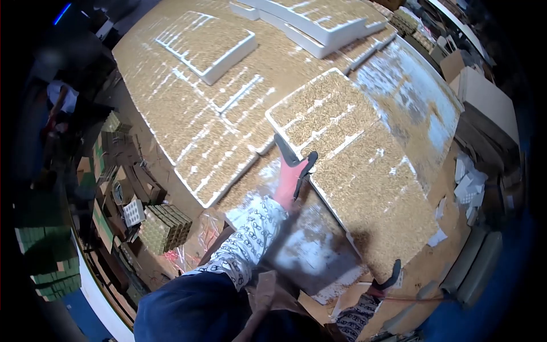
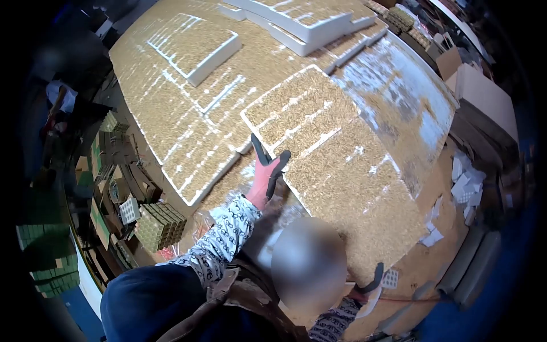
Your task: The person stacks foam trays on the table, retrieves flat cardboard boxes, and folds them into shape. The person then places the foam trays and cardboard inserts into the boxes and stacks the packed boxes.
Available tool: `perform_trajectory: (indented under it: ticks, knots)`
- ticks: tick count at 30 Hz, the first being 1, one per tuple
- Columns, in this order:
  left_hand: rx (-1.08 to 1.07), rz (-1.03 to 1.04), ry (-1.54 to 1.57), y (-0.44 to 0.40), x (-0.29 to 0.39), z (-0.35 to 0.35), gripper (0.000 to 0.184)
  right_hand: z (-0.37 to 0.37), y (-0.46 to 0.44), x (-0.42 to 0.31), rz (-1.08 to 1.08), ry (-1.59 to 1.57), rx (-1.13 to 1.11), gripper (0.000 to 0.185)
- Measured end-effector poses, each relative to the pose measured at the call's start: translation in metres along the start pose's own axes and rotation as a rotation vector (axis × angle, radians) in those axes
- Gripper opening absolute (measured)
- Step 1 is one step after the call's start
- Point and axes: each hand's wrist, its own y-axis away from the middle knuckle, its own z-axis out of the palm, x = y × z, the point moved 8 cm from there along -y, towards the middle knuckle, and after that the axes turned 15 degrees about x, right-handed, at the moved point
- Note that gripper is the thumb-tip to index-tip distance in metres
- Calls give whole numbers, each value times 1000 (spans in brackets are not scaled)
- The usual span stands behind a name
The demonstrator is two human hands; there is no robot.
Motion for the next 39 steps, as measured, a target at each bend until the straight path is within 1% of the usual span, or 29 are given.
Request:
perform_trajectory:
  ticks: [2, 3, 5, 7, 9, 10, 11, 12, 13, 15, 16, 17, 18, 19, 21, 22, 24, 26, 27, 28, 29, 30, 32, 33, 34, 35, 37, 38, 39]
  knots:
    - [-54, 26, 38, -52, -15, -37, 83, 110, 54, -21, -492, 162, 118, 47]
    - [-9, -68, 101, -70, 3, -49, 81, 134, 56, -16, -604, 374, 73, 48]
    - [63, -67, 128, -126, 54, -69, 76, 191, 50, 10, -857, 744, -11, 48]
    - [45, 8, 147, -201, 101, -93, 76, 270, 51, 49, -1182, 1002, -46, 48]
    - [45, 49, 89, -293, 126, -129, 72, 360, 37, 96, -926, 641, -8, 45]
    - [67, 86, 71, -335, 144, -145, 67, 403, 26, 134, -484, 180, 19, 42]
    - [43, 78, 89, -395, 139, -171, 64, 439, 31, 149, -1121, 868, -27, 37]
    - [53, 28, 187, -447, 136, -195, 62, 490, 31, 168, -1183, 834, -93, 39]
    - [51, -39, 141, -506, 133, -220, 62, 546, 32, 185, -1144, 755, -134, 42]
    - [50, -88, 36, -563, 158, -233, 64, 633, 31, 216, -1082, 671, -187, 47]
    - [46, -67, -18, -577, 187, -227, 65, 669, 24, 236, -894, 552, -197, 48]
    - [76, -119, -186, -615, 185, -243, 70, 696, 17, 254, -710, 429, -204, 49]
    - [112, -103, -311, -672, 173, -266, 71, 719, 10, 270, -532, 298, -216, 50]
    - [147, -92, -435, -728, 162, -290, 73, 729, -2, 284, -612, 339, -189, 48]
    - [40, -145, -630, -670, 213, -269, 72, 749, -24, 312, -768, 424, -119, 51]
    - [53, -65, -619, -639, 235, -261, 63, 765, -34, 325, -547, 320, -70, 53]
    - [24, 101, -420, -623, 222, -289, 50, 770, -81, 354, -562, 328, -88, 57]
    - [118, 306, -405, -519, 234, -307, 43, 781, -51, 330, -537, 603, -85, 53]
    - [164, 379, -357, -469, 229, -322, 36, 761, -78, 326, -608, 691, -259, 53]
    - [269, 375, -276, -414, 212, -351, 36, 735, -74, 303, -807, 863, -309, 52]
    - [369, 306, -312, -364, 188, -384, 37, 707, -69, 281, -1024, 1015, -333, 52]
    - [325, 449, -695, -304, 174, -404, 41, 687, -30, 250, -1374, 1254, -214, 51]
    - [597, -161, -410, -202, 70, -474, 58, 597, -40, 200, -1128, 997, 178, 53]
    - [451, -207, -442, -174, 69, -442, 57, 544, -48, 182, -988, 866, 344, 54]
    - [306, -243, -476, -155, 72, -405, 57, 485, -76, 181, -979, 1020, 433, 59]
    - [155, -275, -518, -142, 79, -372, 57, 438, -122, 208, -789, 1343, 309, 61]
    - [-157, -348, -598, -115, 89, -317, 58, 416, -120, 252, -605, 1330, 237, 64]
    - [-298, -263, -620, -107, 94, -305, 54, 443, -94, 265, -635, 1014, 294, 65]
    - [-434, -168, -630, -97, 100, -293, 53, 438, -101, 271, -625, 974, 389, 70]
